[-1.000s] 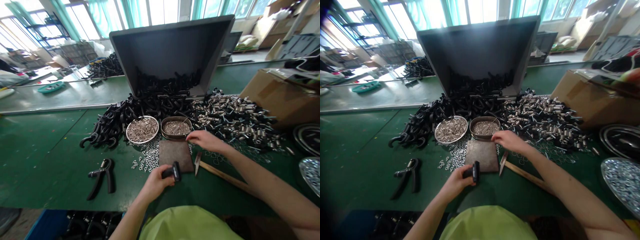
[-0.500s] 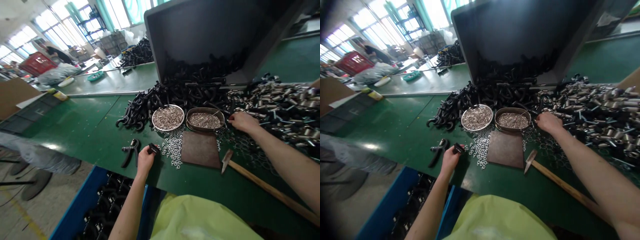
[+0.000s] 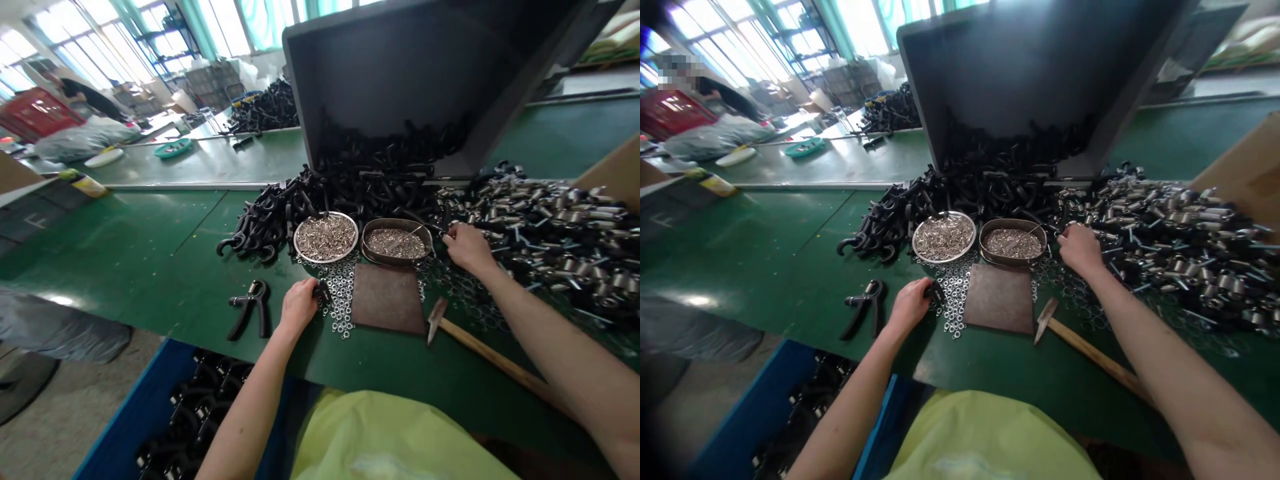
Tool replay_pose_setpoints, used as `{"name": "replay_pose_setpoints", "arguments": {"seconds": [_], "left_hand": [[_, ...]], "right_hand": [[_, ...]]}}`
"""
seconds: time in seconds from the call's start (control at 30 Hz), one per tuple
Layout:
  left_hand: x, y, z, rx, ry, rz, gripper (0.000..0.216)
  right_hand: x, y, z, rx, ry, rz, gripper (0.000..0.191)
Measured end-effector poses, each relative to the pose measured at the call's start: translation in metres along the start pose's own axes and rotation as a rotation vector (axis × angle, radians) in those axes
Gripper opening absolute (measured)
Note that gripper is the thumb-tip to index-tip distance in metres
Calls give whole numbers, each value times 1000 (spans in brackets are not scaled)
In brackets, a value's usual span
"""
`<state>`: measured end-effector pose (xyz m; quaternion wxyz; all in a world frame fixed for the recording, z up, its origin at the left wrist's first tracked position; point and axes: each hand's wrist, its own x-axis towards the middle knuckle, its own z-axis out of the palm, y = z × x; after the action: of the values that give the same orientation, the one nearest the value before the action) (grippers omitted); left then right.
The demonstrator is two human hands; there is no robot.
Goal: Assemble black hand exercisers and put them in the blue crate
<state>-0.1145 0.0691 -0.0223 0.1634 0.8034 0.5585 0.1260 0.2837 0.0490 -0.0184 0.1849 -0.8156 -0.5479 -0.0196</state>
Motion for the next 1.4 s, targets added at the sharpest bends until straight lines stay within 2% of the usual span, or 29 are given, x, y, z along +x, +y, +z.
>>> {"name": "replay_pose_setpoints", "arguments": {"seconds": [0.1,0.17,0.27,0.33,0.43,0.57,0.83,0.93,1.03,1.1,1.2,1.3,1.4], "left_hand": [[-3,6,-2,-171,75,-1,32],[-7,17,-2,-480,89,-73,28],[-16,43,2,-1127,-37,-266,21],[-24,63,7,-1474,-141,-376,23],[-37,86,13,-1684,-227,-449,29],[-49,98,17,-1739,-213,-438,27],[-55,105,21,-1745,-73,-498,25],[-56,106,24,-1763,-57,-511,25],[-58,104,28,-1751,-86,-482,24],[-59,103,29,-1714,-102,-428,23],[-60,101,29,-1583,-38,-304,18],[-61,100,28,-1359,15,-204,13],[-61,102,30,-1283,-100,-250,20]], "right_hand": [[-31,-9,-12,131,35,73,34],[-56,-25,-20,339,-21,60,29],[-98,-64,-33,876,-215,45,24],[-124,-91,-39,1054,-363,19,22],[-151,-120,-41,1196,-518,-27,22],[-161,-134,-36,1236,-507,-9,18],[-162,-135,-27,1213,-487,34,18],[-163,-135,-28,1226,-483,59,19],[-161,-135,-29,1317,-517,150,21],[-159,-136,-28,1446,-564,271,26],[-156,-136,-24,1560,-569,424,31],[-154,-133,-21,1412,-420,350,29],[-150,-128,-24,1152,-279,168,21]]}}
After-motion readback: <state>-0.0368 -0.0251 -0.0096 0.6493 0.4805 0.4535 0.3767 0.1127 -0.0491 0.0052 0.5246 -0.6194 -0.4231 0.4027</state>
